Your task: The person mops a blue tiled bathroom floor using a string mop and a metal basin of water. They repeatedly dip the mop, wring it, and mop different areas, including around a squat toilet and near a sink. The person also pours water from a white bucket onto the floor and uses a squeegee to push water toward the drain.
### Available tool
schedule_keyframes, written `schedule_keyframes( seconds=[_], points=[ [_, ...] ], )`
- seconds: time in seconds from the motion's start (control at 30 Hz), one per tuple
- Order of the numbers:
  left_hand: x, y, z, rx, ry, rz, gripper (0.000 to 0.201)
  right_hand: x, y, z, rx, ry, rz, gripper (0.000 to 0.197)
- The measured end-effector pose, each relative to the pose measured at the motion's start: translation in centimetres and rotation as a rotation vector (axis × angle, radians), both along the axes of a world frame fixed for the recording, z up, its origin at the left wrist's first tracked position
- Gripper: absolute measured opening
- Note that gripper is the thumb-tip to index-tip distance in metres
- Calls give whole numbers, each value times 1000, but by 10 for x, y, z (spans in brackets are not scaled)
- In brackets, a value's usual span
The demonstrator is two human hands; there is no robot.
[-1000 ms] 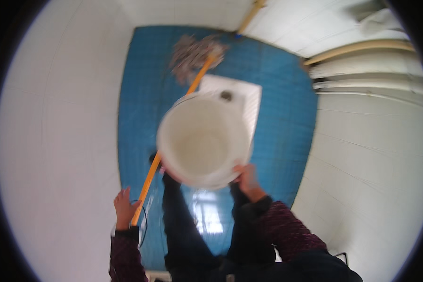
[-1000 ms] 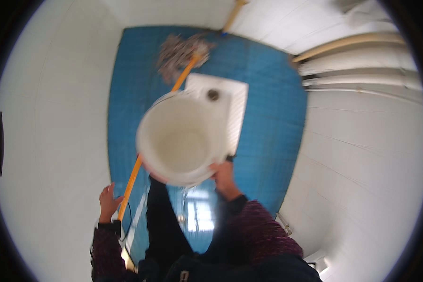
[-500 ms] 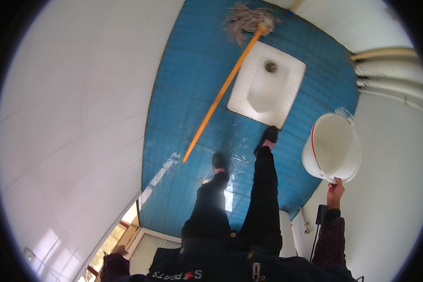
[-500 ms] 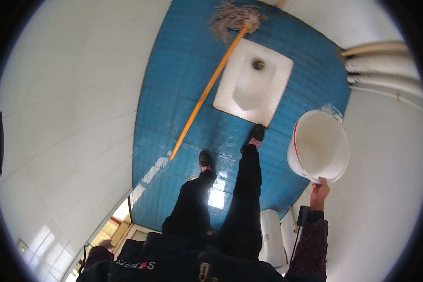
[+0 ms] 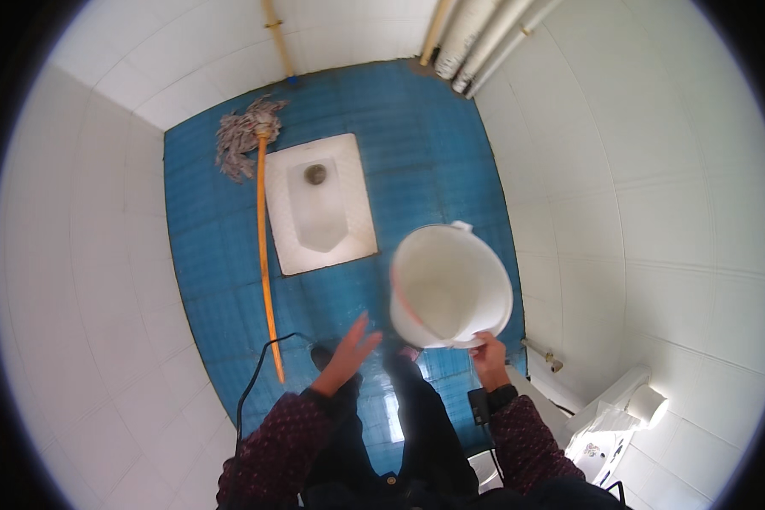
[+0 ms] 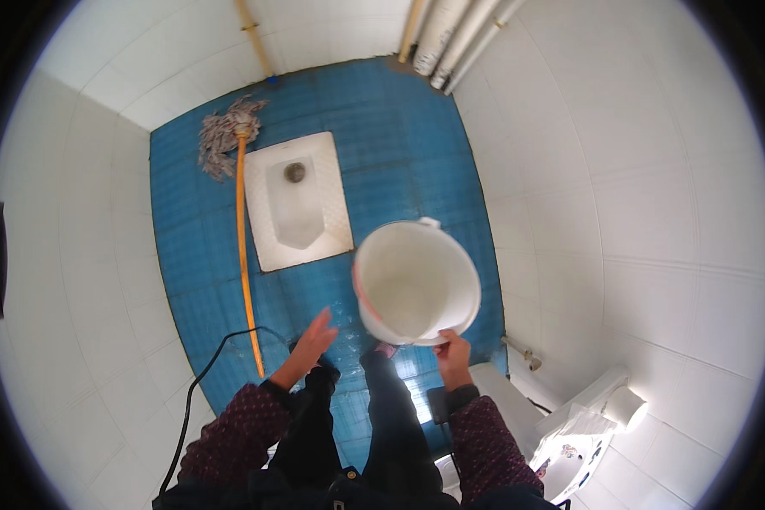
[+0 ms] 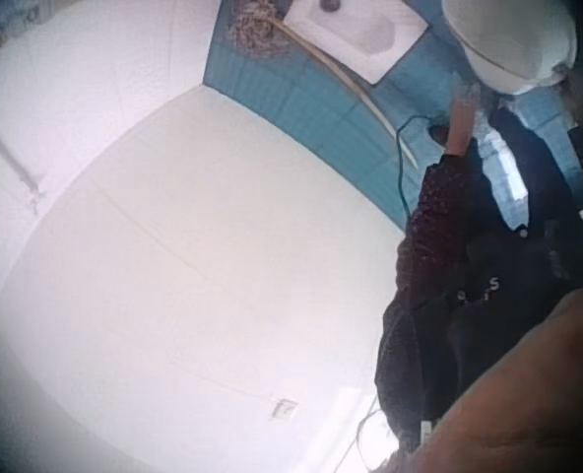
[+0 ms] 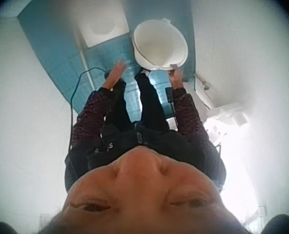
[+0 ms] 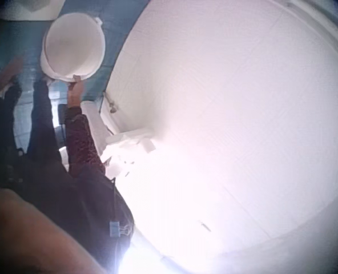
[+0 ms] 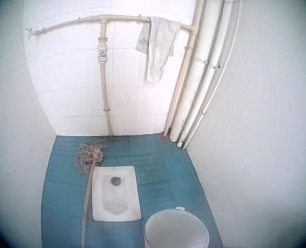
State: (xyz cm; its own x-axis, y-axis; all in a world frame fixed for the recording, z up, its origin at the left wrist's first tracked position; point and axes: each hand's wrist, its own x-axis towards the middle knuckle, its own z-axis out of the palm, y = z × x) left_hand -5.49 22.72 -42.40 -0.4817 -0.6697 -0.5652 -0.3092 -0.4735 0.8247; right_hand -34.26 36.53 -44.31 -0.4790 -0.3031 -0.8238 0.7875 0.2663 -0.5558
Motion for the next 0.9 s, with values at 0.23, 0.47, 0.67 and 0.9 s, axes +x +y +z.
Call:
schedule_keyframes(
  seconds=[0.23,0.47,0.67,0.9],
  points=[
    [-139,59,-34,118,-39,328,59,-32,81,-12,42,-33,81,13],
    [-202,83,-85,14,-62,-1,63,-81,111,4,232,4,-96,12],
    [-314,-15,-92,354,63,14,60,-194,5,17,255,158,-46,11],
    [-402,-203,-75,287,-239,-359,52,-272,-149,13,212,78,-136,11]
  ],
)
